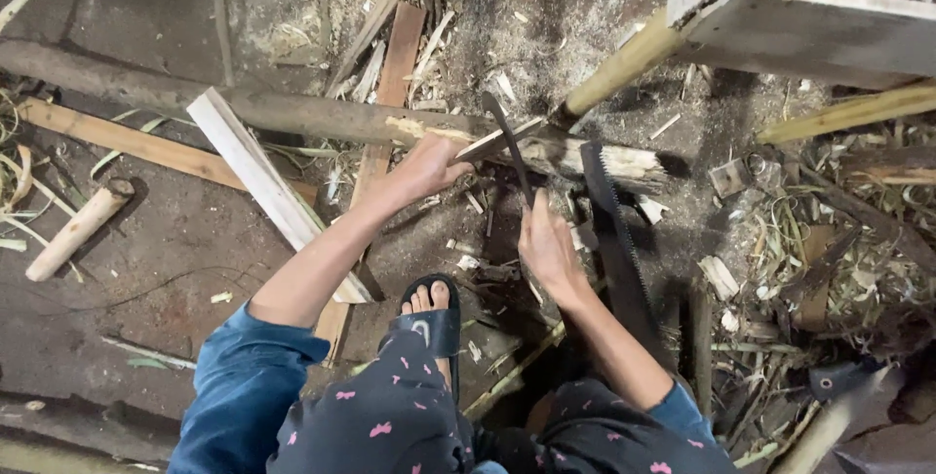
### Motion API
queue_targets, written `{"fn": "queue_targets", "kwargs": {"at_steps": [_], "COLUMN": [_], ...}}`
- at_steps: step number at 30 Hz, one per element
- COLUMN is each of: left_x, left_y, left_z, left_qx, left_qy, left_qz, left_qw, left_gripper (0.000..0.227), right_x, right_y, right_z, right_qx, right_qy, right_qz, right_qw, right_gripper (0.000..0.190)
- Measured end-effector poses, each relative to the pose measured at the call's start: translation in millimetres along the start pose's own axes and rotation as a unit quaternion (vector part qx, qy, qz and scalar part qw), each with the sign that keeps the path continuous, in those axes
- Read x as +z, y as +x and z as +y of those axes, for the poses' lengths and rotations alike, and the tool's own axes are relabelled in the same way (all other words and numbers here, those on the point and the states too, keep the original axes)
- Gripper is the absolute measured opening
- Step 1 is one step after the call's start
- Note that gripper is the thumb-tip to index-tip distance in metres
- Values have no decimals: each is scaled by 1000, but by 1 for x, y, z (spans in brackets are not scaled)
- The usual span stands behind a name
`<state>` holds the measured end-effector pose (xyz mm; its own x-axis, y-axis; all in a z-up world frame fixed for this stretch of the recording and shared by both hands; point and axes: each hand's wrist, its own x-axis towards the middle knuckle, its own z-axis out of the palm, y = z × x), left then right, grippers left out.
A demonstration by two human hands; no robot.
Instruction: The person uses a curved blade to shave and shape a small piece of wood held in their left hand. They repeatedly smooth the wood's surface and then place it into a wooden frame structure to check the fit before continuing to refine the shape.
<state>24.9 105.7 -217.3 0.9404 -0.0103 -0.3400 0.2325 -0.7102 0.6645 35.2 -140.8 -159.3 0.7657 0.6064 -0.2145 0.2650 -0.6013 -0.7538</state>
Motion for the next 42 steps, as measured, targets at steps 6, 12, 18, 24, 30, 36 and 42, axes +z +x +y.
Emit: {"fn": "queue_targets", "kwargs": {"at_steps": [6,12,18,24,30,36,42], "left_x": [6,0,8,-8,12,12,10], "left_y": [5,7,21,5,19,6,14], "left_z": [-8,15,-1,23,-4,1,2], "left_qx": [23,15,4,10,12,13,-15], "left_qy": [28,40,44,35,102,34,16], "left_qz": [15,36,34,42,23,60,27], "left_qw": [999,998,998,998,994,997,999], "left_gripper": [16,14,13,11,20,15,20], "right_x": [-12,-24,-5,-10,-11,-22,-12], "right_y": [1,2,7,-1,-1,-4,4], "right_z": [-20,-37,-18,-10,-15,-32,-12], "right_qx": [14,101,73,87,90,136,85], "right_qy": [-28,-49,-89,-41,-113,-90,-67], "right_qz": [15,-28,10,10,-13,-78,-48], "right_qw": [999,993,993,995,989,984,993], "right_gripper": [39,46,40,38,44,59,49]}}
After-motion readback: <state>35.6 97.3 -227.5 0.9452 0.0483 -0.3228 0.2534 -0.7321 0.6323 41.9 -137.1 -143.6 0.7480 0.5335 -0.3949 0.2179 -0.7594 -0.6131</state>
